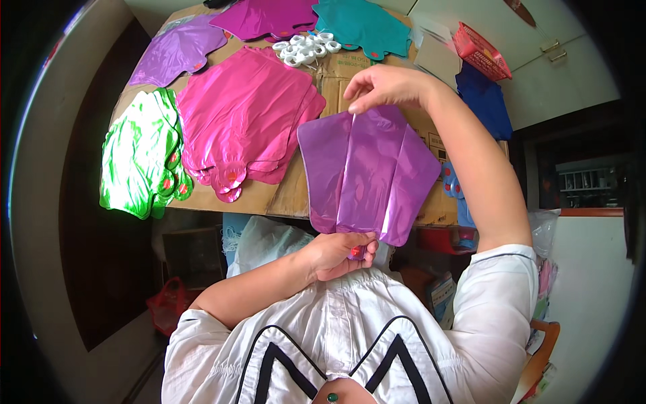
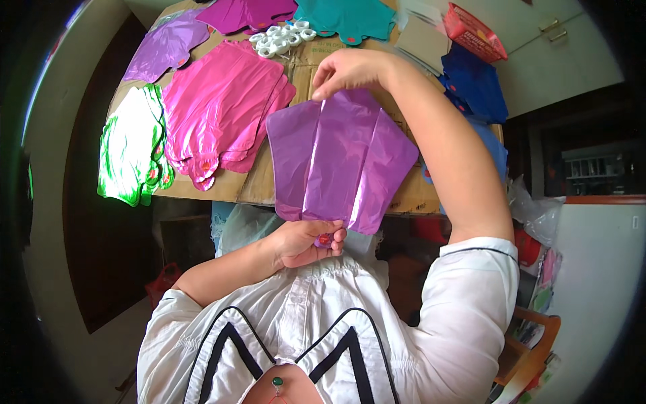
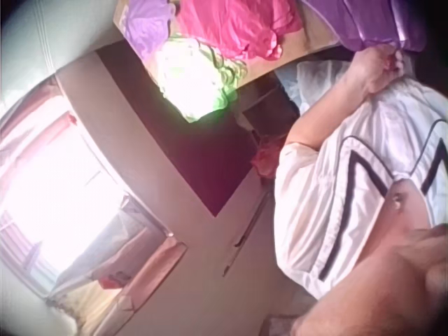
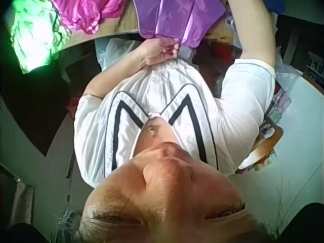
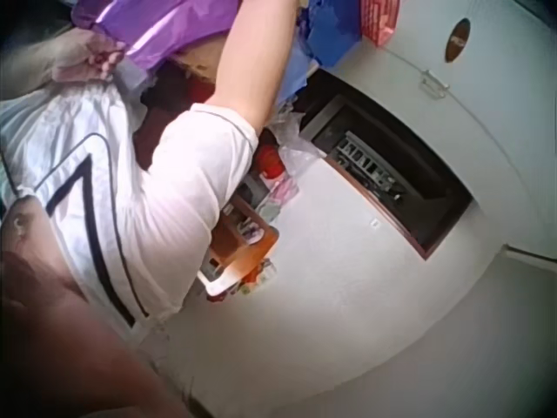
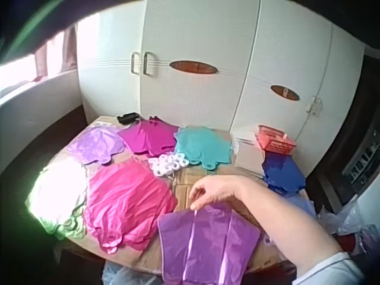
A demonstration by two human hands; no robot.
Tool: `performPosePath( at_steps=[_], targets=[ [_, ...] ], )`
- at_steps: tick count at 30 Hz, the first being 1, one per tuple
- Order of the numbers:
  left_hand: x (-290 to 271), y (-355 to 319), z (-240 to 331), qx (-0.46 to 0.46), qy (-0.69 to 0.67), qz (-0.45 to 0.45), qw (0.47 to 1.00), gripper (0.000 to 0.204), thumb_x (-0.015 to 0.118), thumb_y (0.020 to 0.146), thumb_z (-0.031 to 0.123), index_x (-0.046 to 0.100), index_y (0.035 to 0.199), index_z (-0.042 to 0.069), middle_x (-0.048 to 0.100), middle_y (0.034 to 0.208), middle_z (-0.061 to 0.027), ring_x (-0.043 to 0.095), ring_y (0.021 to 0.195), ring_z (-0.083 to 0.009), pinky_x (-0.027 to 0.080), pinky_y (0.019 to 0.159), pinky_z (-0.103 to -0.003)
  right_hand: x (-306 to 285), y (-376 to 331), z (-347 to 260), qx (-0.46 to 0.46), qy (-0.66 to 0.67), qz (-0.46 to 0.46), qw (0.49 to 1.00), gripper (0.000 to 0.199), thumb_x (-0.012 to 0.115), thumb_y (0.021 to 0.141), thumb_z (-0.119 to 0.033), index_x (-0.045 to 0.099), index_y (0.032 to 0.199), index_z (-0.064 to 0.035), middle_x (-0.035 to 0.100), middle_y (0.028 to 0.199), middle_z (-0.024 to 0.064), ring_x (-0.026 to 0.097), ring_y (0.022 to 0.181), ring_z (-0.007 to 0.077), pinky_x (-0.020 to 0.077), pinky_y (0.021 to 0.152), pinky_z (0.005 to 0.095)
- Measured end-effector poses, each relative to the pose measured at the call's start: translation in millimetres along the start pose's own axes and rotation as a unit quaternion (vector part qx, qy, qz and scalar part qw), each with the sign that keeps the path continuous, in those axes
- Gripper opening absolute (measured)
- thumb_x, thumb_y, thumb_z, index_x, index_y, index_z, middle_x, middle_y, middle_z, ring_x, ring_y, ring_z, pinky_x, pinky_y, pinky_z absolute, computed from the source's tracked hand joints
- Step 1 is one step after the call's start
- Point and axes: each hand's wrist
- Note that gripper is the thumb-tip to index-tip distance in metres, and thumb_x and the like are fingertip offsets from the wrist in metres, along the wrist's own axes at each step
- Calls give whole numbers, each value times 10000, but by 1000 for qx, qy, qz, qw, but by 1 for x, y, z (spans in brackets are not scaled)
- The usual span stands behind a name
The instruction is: Folding colorful plastic bags and inserting them into cardboard packaging sleeves.
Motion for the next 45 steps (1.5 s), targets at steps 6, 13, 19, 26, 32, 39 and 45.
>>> performPosePath(
  at_steps=[6, 13, 19, 26, 32, 39, 45],
  targets=[
    [0, -1, 1, 2, 14, -2, 1000, 131, 496, 1009, 135, 563, 975, 27, 565, 856, -38, 539, 770, -142, 494, 767, -301, -1, 26, -56, 94, -175, -174, 964, 417, 785, 749, -151, 644, 1113, -4, 692, 977, 77, 641, 891, 163, 487, 805, 305],
    [-9, 3, 2, -4, 22, -20, 1000, 131, 469, 1014, 117, 561, 980, 30, 556, 875, -43, 539, 812, -159, 477, 789, -293, 32, 32, -71, -40, -208, -183, 960, 308, 716, 717, -83, 680, 1016, -17, 691, 868, 83, 649, 811, 178, 499, 705, 312],
    [-12, 4, 2, -6, 1, -33, 999, 127, 542, 995, 143, 609, 974, 37, 597, 855, -25, 568, 759, -121, 509, 737, -278, 54, -1, -51, -258, -278, -33, 924, 248, 633, 693, -33, 666, 939, -41, 666, 901, 112, 624, 864, 307, 498, 763, 414],
    [-13, 5, 3, -15, -2, -35, 999, 119, 548, 993, 147, 612, 967, 51, 595, 848, -19, 567, 756, -119, 500, 732, -280, 69, -72, -10, -377, -398, 137, 825, 134, 660, 728, -64, 637, 851, -19, 654, 956, 119, 621, 928, 299, 498, 824, 424],
    [-7, 4, 4, 15, -2, -36, 999, 89, 586, 970, 122, 602, 956, 35, 593, 829, -29, 573, 752, -128, 502, 713, -296, 86, -91, 41, -409, -405, 230, 784, 109, 641, 751, -84, 639, 826, -5, 667, 1063, 149, 652, 985, 298, 524, 842, 408],
    [-7, 4, 2, 19, 10, -28, 999, 116, 559, 981, 128, 576, 931, 25, 562, 809, -38, 559, 771, -164, 492, 755, -333, 89, -85, 52, -416, -411, 243, 774, 108, 629, 756, -95, 634, 827, -14, 678, 1062, 147, 659, 984, 285, 529, 859, 402],
    [-6, 4, 1, 30, 18, -42, 999, 105, 545, 983, 121, 562, 951, 23, 551, 830, -42, 552, 787, -171, 482, 767, -340, 83, -78, 51, -427, -431, 260, 752, 86, 611, 756, -111, 613, 803, -38, 690, 1023, 131, 663, 969, 271, 529, 864, 386]
  ],
)
Point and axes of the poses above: each hand's wrist, its own y-axis towards the middle knuckle, its own x-axis out of the palm, z = x × y
